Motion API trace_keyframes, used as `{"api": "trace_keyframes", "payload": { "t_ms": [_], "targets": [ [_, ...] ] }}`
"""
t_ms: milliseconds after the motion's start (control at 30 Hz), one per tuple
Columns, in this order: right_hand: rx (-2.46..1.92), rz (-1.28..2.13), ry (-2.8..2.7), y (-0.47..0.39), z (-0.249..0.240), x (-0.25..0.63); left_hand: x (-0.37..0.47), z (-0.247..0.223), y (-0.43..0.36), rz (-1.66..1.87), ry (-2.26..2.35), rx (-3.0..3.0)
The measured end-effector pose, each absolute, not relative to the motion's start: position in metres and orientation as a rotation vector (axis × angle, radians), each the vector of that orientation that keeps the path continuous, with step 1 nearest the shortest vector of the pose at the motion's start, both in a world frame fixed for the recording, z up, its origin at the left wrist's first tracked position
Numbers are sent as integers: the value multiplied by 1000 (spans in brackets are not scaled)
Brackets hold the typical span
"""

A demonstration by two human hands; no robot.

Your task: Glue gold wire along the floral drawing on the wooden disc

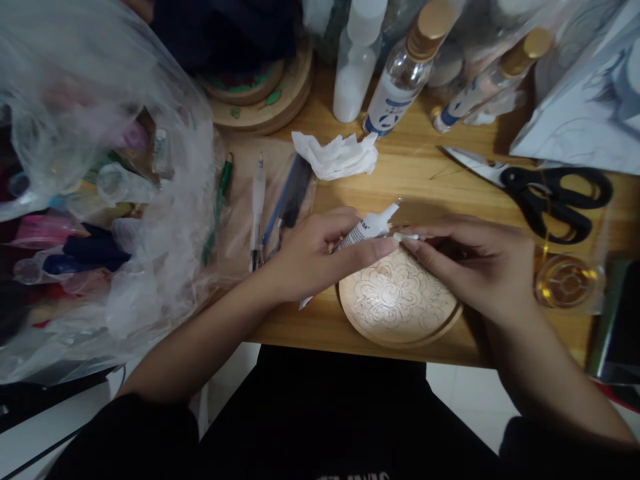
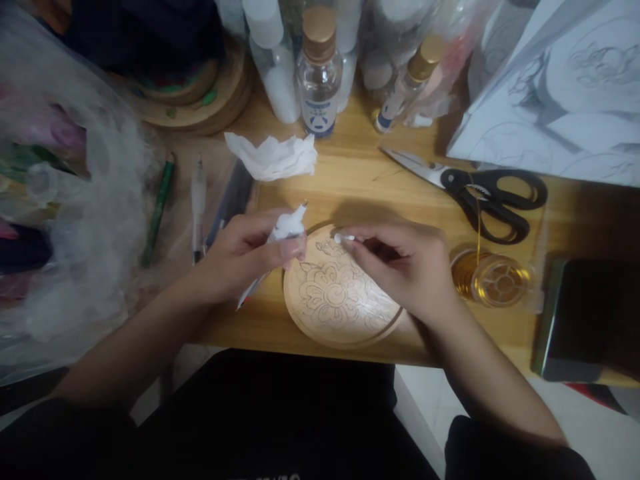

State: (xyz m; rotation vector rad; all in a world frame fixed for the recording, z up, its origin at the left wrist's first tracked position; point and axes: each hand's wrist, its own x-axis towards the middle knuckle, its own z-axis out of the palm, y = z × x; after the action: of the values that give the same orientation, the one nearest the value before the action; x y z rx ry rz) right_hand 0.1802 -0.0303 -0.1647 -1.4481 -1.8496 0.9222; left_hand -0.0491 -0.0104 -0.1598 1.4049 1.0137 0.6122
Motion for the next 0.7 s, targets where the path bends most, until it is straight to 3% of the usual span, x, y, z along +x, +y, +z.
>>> {"api": "trace_keyframes", "payload": {
  "t_ms": [700],
  "targets": [
    [-1490, 941, -1805, -31, -164, 178, -48, -159, -10, 598, 1029, 1390]
  ]
}}
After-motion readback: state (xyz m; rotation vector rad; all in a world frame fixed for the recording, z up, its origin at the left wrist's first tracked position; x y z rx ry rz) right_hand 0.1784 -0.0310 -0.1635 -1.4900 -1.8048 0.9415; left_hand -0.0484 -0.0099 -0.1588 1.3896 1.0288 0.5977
